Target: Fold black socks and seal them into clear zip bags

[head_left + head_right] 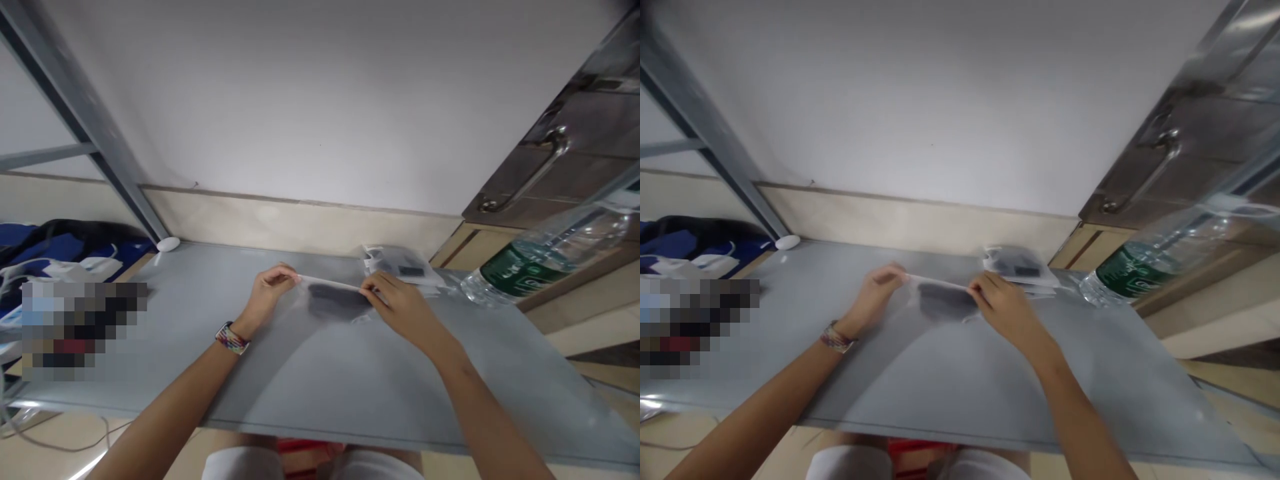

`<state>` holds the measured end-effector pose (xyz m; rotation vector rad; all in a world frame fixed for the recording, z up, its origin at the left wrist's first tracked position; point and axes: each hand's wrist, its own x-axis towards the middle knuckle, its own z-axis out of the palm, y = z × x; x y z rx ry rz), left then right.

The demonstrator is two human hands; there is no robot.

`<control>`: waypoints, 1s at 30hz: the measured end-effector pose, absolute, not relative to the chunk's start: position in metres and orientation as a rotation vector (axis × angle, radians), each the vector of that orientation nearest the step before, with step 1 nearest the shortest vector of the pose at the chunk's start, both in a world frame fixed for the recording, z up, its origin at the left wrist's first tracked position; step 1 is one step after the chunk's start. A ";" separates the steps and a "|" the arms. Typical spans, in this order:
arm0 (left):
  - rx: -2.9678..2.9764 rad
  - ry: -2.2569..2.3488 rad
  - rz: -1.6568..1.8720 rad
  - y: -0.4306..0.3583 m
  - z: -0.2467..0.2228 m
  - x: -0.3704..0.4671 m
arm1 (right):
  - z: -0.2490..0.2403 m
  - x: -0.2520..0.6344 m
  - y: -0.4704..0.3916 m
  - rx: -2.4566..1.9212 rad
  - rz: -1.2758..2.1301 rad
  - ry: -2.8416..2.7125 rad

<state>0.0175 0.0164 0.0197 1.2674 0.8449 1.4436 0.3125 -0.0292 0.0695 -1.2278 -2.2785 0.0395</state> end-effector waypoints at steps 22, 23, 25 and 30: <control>1.256 0.918 1.395 0.012 0.019 0.020 | 0.072 0.304 -0.028 -1.317 0.720 -2.131; 1.222 0.918 1.406 0.013 0.019 0.020 | 0.074 0.308 -0.025 -1.286 0.796 -2.045; 1.151 0.907 1.409 0.015 0.020 0.019 | 0.074 0.320 -0.017 -1.224 0.910 -1.731; 1.034 0.844 1.374 0.017 0.021 0.017 | 0.051 0.360 0.003 -1.090 0.953 -0.722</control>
